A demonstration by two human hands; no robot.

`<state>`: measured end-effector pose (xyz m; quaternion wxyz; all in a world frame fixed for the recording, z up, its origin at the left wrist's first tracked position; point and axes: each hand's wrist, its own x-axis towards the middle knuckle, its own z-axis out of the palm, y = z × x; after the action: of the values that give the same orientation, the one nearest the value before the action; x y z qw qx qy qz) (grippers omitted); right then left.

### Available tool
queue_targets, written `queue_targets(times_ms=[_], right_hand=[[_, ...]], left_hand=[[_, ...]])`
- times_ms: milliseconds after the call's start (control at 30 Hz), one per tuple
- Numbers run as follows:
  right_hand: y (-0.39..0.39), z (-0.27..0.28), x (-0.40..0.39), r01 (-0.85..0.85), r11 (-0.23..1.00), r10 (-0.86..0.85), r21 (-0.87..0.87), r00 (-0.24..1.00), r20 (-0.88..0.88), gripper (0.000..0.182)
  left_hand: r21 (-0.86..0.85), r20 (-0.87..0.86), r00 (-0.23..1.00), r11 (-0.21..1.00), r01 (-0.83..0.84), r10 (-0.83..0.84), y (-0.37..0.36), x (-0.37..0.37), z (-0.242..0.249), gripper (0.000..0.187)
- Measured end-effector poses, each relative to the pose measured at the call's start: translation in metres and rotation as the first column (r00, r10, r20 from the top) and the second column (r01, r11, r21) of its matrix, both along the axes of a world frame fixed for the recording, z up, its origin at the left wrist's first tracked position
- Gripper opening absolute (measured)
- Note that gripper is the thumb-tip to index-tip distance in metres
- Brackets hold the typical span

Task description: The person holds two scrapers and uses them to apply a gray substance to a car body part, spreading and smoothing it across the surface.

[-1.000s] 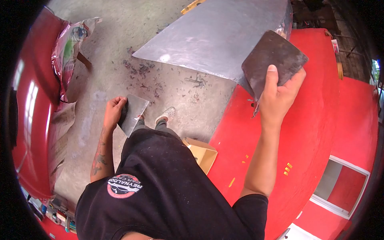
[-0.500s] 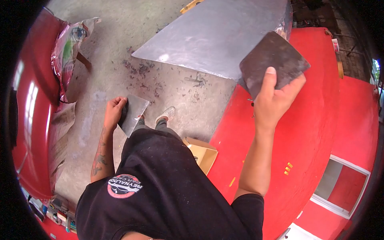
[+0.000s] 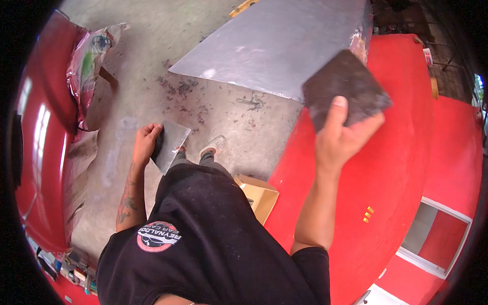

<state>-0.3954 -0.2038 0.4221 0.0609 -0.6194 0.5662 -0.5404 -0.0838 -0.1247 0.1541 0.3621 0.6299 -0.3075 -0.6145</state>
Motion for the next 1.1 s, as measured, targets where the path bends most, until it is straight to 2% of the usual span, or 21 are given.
queue_targets(times_ms=[33,100,167,200,233,300,367,433,467,533,567,633,667,700,733,767,900,967,1000,1067,1100], right_hand=[[0.003,0.005,-0.006,0.008,0.999,-0.01,0.036,0.999,0.048,0.034],[0.008,-0.009,-0.012,0.099,0.993,-0.088,0.056,0.981,-0.175,0.034],[0.027,-0.021,-0.023,0.02,0.967,0.091,0.255,0.904,-0.417,0.033],[0.035,-0.023,-0.014,-0.076,0.953,0.151,0.293,0.958,-0.244,0.033],[0.036,-0.02,-0.017,-0.077,0.953,0.152,0.292,0.958,-0.243,0.033],[0.039,-0.015,-0.027,-0.006,0.991,0.01,0.13,1.0,-0.026,0.032],[0.042,-0.013,-0.027,-0.042,0.992,0.033,0.115,0.996,0.08,0.031],[0.047,-0.024,-0.028,0.129,0.96,-0.038,0.248,0.939,-0.342,0.026],[0.051,-0.031,-0.021,0.211,0.917,0.021,0.339,0.822,-0.569,0.025],[0.06,-0.05,-0.009,0.001,0.874,0.279,0.487,0.818,-0.503,0.031],[0.067,-0.059,-0.013,0.015,0.879,0.262,0.476,0.819,-0.51,0.031],[0.086,-0.076,-0.024,-0.041,0.843,0.248,0.537,0.914,-0.321,0.026],[0.096,-0.072,-0.031,-0.05,0.817,0.134,0.574,0.985,-0.104,0.026],[0.095,-0.069,-0.037,-0.044,0.821,0.124,0.57,0.987,-0.103,0.026],[0.092,-0.067,-0.043,0.002,0.935,-0.026,0.353,0.998,0.062,0.026],[0.09,-0.065,-0.049,0.102,0.987,-0.132,0.128,0.958,0.255,0.027],[0.088,-0.056,-0.069,0.101,0.991,-0.134,0.089,0.818,0.56,0.037],[0.089,-0.069,-0.063,0.173,0.912,-0.169,0.372,0.985,-0.042,0.031],[0.093,-0.07,-0.057,0.18,0.913,-0.179,0.366,0.983,-0.036,0.031],[0.107,-0.07,-0.047,-0.041,0.76,0.231,0.649,0.95,-0.21,0.022],[0.108,-0.074,-0.056,-0.036,0.762,0.224,0.647,0.951,-0.211,0.022]], left_hand=[[0.0,0.003,1.0,1.0,0.002,-0.002,0.001,0.001,-0.001,0.026],[-0.011,0.031,0.999,1.0,0.024,-0.023,-0.001,0.0,-0.004,0.026],[-0.017,0.005,1.0,1.0,0.015,-0.015,-0.001,-0.001,-0.004,0.026],[-0.016,-0.019,1.0,1.0,0.0,-0.001,-0.001,-0.001,-0.004,0.026],[-0.017,-0.018,1.0,1.0,-0.001,0.001,-0.002,-0.001,-0.003,0.026],[-0.01,0.01,1.0,1.0,0.006,-0.006,-0.001,0.001,0.0,0.026],[-0.015,0.012,1.0,1.0,0.015,-0.015,-0.001,0.002,-0.003,0.026],[-0.026,0.008,0.999,0.999,0.038,-0.038,-0.004,0.0,-0.002,0.026],[-0.031,0.011,0.999,0.999,0.045,-0.044,-0.006,-0.001,0.002,0.026],[-0.044,0.012,0.997,0.996,0.074,-0.073,-0.008,-0.003,0.002,0.025],[-0.049,0.006,0.999,0.997,0.053,-0.052,-0.008,-0.002,-0.004,0.025],[-0.06,0.001,0.999,0.997,0.042,-0.042,-0.006,0.003,-0.006,0.024],[-0.021,0.02,0.999,0.999,0.041,-0.04,-0.005,0.007,-0.003,0.024],[0.02,0.04,0.998,0.999,0.037,-0.038,-0.003,0.011,-0.001,0.023],[-0.01,0.038,0.999,1.0,0.009,-0.008,-0.001,0.011,-0.005,0.023],[-0.016,0.043,0.999,1.0,0.02,-0.02,0.001,0.013,-0.004,0.023],[0.01,0.072,0.996,0.998,0.057,-0.058,-0.003,0.012,0.005,0.023],[-0.003,0.075,0.995,0.998,0.069,-0.068,-0.006,0.009,0.008,0.023],[-0.005,0.077,0.994,0.997,0.083,-0.082,-0.008,0.007,0.012,0.023],[-0.008,0.081,0.991,0.994,0.109,-0.108,-0.012,0.007,0.016,0.023],[-0.031,0.081,0.993,0.995,0.09,-0.088,-0.012,0.007,0.017,0.023]])
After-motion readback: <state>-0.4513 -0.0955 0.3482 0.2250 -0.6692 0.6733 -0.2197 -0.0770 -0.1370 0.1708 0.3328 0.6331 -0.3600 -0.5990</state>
